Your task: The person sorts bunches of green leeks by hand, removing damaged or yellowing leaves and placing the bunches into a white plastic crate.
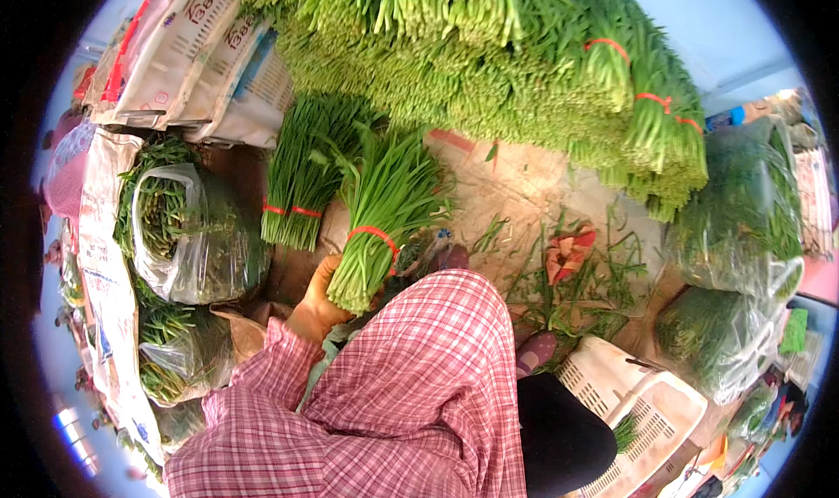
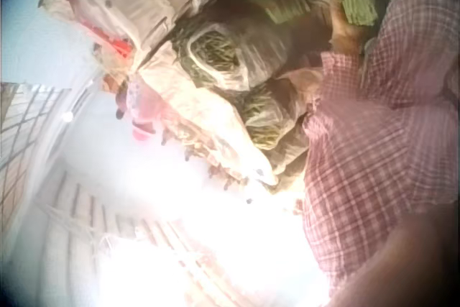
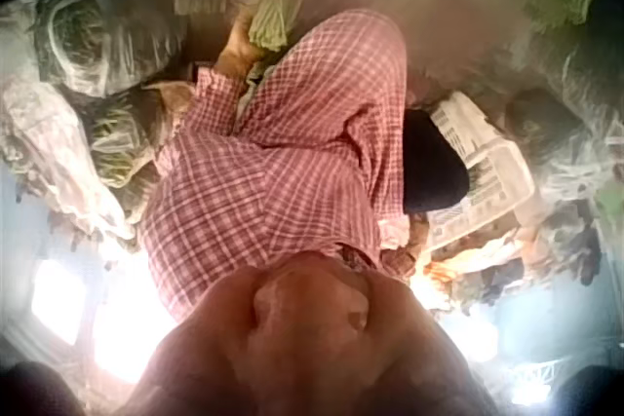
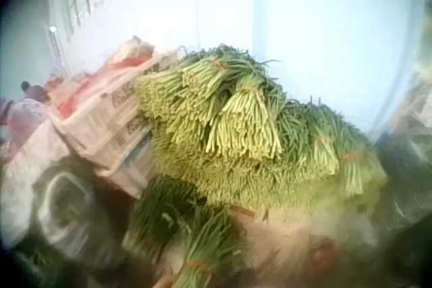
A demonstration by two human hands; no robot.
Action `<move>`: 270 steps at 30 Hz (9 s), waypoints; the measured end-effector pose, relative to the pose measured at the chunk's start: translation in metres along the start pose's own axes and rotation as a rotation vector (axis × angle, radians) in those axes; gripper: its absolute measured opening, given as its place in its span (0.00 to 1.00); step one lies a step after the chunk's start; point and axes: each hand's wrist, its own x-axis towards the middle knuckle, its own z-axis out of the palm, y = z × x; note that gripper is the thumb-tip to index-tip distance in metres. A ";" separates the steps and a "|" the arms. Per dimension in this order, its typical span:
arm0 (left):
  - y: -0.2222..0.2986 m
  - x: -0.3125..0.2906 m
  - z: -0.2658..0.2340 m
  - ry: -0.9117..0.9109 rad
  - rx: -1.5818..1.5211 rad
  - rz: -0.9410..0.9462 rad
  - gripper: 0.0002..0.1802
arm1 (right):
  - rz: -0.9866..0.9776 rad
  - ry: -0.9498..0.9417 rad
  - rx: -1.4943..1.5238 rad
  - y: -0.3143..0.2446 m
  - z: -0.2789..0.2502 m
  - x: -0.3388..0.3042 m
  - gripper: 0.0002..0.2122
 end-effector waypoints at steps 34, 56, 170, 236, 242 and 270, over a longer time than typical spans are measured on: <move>-0.247 0.074 0.169 -0.428 0.799 0.077 0.30 | -0.771 0.488 1.229 -0.296 -0.114 0.038 0.15; -0.268 0.074 0.166 -0.348 1.171 0.230 0.22 | -1.336 0.843 0.366 -0.343 -0.162 0.031 0.07; -0.245 0.092 0.182 -0.286 1.169 0.385 0.35 | -0.640 -0.505 1.876 -0.310 -0.083 0.078 0.17; -0.270 0.093 0.163 -0.783 1.117 0.364 0.33 | -1.025 0.452 1.230 -0.313 -0.121 0.008 0.08; -0.267 0.086 0.168 -0.745 1.108 0.350 0.33 | -1.203 0.581 0.957 -0.294 -0.141 0.028 0.08; -0.500 0.120 0.171 -1.929 1.997 0.830 0.21 | -0.632 -0.083 1.377 0.066 -0.076 0.075 0.37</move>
